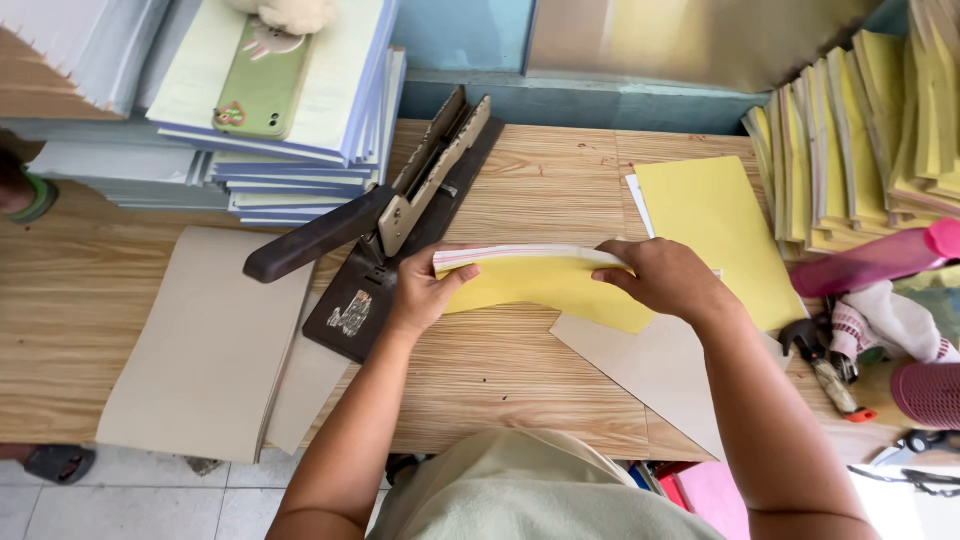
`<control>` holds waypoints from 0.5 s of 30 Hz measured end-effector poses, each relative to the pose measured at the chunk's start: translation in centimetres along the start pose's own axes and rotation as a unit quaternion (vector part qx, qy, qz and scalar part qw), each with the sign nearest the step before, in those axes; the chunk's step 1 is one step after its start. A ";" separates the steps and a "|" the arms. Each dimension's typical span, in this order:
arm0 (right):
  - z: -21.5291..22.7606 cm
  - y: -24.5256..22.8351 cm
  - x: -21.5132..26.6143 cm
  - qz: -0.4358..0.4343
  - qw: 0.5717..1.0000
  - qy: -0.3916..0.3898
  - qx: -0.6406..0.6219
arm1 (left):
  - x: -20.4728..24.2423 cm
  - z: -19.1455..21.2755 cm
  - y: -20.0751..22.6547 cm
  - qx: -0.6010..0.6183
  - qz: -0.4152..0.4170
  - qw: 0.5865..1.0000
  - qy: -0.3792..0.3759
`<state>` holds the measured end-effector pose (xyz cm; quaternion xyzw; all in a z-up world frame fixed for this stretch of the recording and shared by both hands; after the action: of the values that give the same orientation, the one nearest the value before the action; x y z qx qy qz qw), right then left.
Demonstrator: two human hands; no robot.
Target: The person inserts a stack of white pages into a yellow cover, folds the cover over the pages, and repeatedly flips through the assembled notebook to check alignment. The person handles multiple notebooks and stacks of paper on a wooden table.
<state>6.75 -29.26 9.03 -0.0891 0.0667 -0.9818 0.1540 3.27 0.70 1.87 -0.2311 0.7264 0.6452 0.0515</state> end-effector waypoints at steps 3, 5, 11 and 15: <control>0.5 1.1 0.7 -0.022 0.999 0.000 -0.024 | -0.5 0.4 1.2 -0.069 -0.045 0.996 -0.023; 1.1 2.2 1.5 -0.038 0.999 -0.004 -0.038 | -0.5 0.6 2.0 -0.095 -0.053 0.994 -0.032; 1.1 3.1 2.3 -0.034 0.998 0.000 -0.059 | -3.4 -2.3 6.4 -0.373 -0.032 0.908 -0.187; 0.4 3.2 1.8 -0.003 0.998 0.016 -0.059 | -2.7 -9.3 6.8 -0.562 -0.014 0.735 -0.379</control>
<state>6.05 -32.85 9.20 -0.0825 0.1272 -0.9778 0.1443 5.04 -7.12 10.64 0.0353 0.1485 0.9695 0.1917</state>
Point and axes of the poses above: each hand's wrist, its own x-axis away from the middle knuckle, its own z-axis out of the back of the hand, y = z × x, the point moved 4 cm from there along -x, towards the middle knuckle, and after that the axes turned 9 degrees about y, right-handed, at the moved point
